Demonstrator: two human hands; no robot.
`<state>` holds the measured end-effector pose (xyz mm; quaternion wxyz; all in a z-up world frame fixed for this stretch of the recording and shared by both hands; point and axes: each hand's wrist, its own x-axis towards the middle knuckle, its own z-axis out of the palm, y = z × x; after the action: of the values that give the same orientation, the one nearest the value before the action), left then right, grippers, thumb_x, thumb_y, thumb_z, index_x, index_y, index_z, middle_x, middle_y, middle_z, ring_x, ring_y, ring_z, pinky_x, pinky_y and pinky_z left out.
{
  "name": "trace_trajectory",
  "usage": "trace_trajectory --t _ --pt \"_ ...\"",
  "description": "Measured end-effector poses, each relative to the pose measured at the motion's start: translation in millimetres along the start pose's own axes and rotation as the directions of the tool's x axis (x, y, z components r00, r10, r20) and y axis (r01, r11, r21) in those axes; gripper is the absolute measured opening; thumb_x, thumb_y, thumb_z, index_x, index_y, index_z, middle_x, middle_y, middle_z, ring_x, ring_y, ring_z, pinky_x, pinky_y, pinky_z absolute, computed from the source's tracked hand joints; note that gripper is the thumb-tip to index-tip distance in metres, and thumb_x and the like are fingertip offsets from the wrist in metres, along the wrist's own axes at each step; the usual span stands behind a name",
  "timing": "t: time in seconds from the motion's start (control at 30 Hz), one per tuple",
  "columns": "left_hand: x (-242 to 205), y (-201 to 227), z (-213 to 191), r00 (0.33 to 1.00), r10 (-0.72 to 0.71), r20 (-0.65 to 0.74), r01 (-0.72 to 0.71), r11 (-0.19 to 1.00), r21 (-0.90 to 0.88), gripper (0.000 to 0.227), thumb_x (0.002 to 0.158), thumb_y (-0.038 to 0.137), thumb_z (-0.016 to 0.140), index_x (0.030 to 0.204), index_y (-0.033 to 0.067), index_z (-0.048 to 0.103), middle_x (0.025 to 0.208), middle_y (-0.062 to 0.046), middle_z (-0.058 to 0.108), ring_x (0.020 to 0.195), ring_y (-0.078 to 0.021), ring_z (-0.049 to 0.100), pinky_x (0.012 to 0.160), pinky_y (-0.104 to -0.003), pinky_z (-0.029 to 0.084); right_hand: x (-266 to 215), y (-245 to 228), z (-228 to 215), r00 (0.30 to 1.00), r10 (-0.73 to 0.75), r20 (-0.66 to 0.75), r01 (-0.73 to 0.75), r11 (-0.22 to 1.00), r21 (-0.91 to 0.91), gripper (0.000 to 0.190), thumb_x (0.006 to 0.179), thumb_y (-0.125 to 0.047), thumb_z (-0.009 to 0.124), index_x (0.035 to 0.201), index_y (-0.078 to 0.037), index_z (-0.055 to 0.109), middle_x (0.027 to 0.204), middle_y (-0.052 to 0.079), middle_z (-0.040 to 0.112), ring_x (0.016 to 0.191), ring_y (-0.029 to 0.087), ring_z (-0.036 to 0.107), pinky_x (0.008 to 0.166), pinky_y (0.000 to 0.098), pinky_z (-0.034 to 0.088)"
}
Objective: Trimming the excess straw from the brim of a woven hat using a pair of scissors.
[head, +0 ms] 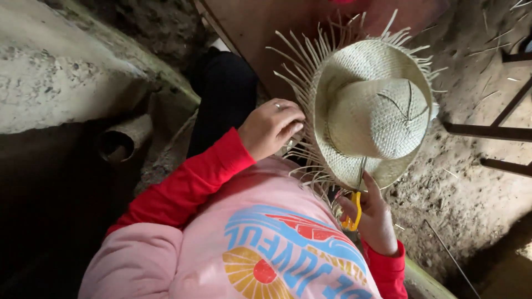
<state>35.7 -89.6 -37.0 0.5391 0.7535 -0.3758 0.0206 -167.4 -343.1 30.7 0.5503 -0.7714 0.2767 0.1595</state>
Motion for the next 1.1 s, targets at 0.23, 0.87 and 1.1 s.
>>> trace_trajectory --t 0.23,0.87,1.1 --pt "0 -20 19 0.977 -0.199 -0.069 0.203 0.978 0.053 0.025 0.094 0.028 0.070 0.106 0.0069 0.064 0.103 -0.013 0.067 0.094 -0.0354 0.061 0.086 -0.047 0.046 14 1 -11 0.995 0.089 0.042 -0.092 0.993 0.074 0.091 0.084 -0.002 0.070 0.163 -0.003 0.024 0.081 0.021 0.068 0.054 0.026 0.067 0.052 0.0371 0.058" --pt "19 -14 -21 0.912 -0.385 -0.141 0.405 0.900 0.159 0.008 0.084 0.029 0.074 0.079 0.0295 0.068 0.085 0.010 0.066 0.084 -0.0178 0.063 0.078 -0.045 0.039 48 -97 -44 0.726 -0.494 0.478 0.656 0.707 -0.265 0.083 0.076 -0.023 0.082 0.147 0.000 0.046 0.101 0.009 0.071 0.080 0.015 0.074 0.077 0.0285 0.067" --pt "17 -21 -16 0.859 -0.511 -0.029 0.511 0.859 0.000 0.005 0.089 0.033 0.070 0.086 0.0287 0.069 0.082 0.008 0.065 0.081 -0.0212 0.064 0.079 -0.046 0.044 93 -94 -29 0.717 -0.316 0.621 0.668 0.567 -0.482 0.096 0.077 -0.030 0.081 0.157 -0.009 0.032 0.104 0.012 0.073 0.067 0.017 0.074 0.057 0.0276 0.068"
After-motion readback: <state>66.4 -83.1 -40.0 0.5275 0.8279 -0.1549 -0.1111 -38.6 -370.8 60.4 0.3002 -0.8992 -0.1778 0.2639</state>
